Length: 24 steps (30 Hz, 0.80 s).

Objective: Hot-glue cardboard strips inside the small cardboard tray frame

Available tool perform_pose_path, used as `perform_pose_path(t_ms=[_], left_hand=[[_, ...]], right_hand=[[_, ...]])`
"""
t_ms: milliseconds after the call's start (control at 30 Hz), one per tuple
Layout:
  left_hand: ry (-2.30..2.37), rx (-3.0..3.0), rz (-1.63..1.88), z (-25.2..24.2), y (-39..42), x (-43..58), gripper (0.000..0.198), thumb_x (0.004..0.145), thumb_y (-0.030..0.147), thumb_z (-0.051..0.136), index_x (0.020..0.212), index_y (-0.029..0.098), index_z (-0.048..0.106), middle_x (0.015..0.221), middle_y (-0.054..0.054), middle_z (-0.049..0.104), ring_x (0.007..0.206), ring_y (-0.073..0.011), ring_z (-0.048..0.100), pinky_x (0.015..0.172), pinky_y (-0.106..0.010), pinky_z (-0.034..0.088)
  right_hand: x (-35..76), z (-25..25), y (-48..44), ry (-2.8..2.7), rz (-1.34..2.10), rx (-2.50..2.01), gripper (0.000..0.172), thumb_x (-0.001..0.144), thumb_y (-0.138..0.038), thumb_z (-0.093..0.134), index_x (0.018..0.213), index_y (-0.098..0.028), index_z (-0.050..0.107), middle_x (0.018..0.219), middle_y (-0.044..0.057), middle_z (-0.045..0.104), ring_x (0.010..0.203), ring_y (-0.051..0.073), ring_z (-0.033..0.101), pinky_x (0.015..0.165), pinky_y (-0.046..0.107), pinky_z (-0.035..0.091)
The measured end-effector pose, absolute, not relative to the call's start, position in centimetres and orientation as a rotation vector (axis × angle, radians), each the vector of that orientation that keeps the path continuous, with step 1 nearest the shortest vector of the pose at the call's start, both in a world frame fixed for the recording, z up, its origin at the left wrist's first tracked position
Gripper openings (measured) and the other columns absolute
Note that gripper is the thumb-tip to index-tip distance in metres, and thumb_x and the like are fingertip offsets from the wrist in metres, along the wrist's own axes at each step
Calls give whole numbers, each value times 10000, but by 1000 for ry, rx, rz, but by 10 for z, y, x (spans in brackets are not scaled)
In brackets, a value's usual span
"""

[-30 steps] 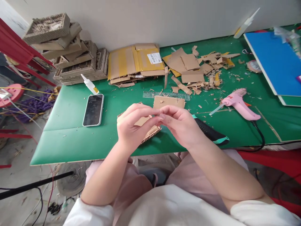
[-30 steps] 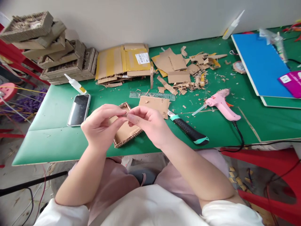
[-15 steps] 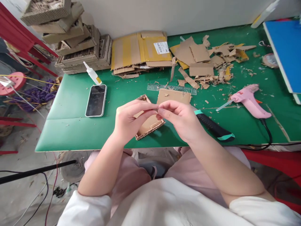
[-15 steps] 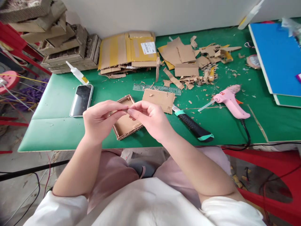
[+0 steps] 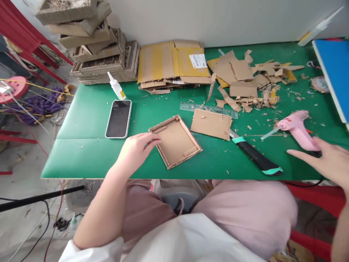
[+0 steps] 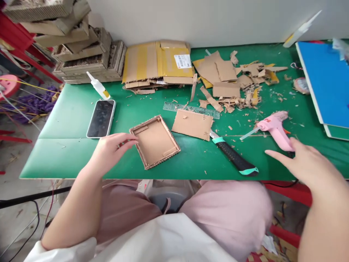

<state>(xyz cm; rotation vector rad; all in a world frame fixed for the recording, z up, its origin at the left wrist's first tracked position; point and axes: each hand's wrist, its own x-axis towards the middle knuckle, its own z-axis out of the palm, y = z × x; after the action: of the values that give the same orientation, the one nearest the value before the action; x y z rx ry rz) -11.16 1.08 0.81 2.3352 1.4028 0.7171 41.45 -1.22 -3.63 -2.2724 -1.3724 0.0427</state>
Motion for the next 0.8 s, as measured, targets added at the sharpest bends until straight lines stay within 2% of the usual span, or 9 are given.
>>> perform_pose_path(t_ms=[100,300,367,400,467,500,533,633,800], left_hand=[[1373,2316,575,5,6,-111,161,893,273,536,855,199,674,835,-1,727,719,-131,674,639,-205,488],[1453,2379,280,0,7,-103,176,942,248,427,887,187,583,856,-22,666,743,-163,623,656,-255,469],[1406,2421,268,-2,9,-103,191,953,241,397,884,181,564,880,-35,647,796,-175,604,710,-278,469],[1378,2437,265,-3,11,-104,198,957,242,386,883,178,558,893,-40,642,814,-181,593,732,-290,469],[1328,2456,258,-4,13,-105,214,963,252,367,883,173,549,916,-52,634,835,-191,574,759,-310,466],[1305,2458,256,-4,14,-106,223,966,258,357,885,171,547,923,-56,629,839,-193,566,765,-315,464],[1284,2458,256,-4,15,-107,235,969,263,346,886,169,545,923,-59,623,843,-194,561,768,-318,463],[1208,2464,250,-5,18,-110,272,977,269,309,883,171,544,909,-58,607,861,-196,549,779,-318,454],[1098,2424,224,-3,18,-117,260,974,271,318,903,188,554,939,-48,601,888,-182,543,765,-290,439]], right_hand=[[399,-31,-11,-1127,236,-2682,496,85,-237,900,367,-259,492,385,-41,399,336,75,256,444,360,246],[392,-26,5,-926,64,-2737,627,234,-71,871,230,-264,274,286,-48,245,315,62,157,402,344,177],[392,-24,-3,-839,10,-2709,619,343,-160,871,214,-263,274,278,-18,269,306,60,165,396,345,167],[389,-22,-11,-827,36,-2664,562,414,-237,858,229,-260,327,292,1,315,303,69,204,392,344,187],[378,-16,-31,-870,211,-2423,349,562,-426,766,369,-258,529,394,45,472,348,116,380,407,342,282],[371,-12,-42,-886,324,-2143,317,557,-497,745,487,-246,566,470,13,502,409,137,462,451,344,376],[363,-9,-51,-844,440,-1923,396,472,-554,774,532,-242,538,515,-16,486,456,141,479,494,364,436],[342,3,-69,-791,708,-1680,551,324,-566,854,648,-240,549,584,-34,479,559,140,478,562,354,490],[321,17,-74,-924,1109,-1662,483,415,-647,778,522,-246,531,517,-6,432,549,164,443,607,403,504]])
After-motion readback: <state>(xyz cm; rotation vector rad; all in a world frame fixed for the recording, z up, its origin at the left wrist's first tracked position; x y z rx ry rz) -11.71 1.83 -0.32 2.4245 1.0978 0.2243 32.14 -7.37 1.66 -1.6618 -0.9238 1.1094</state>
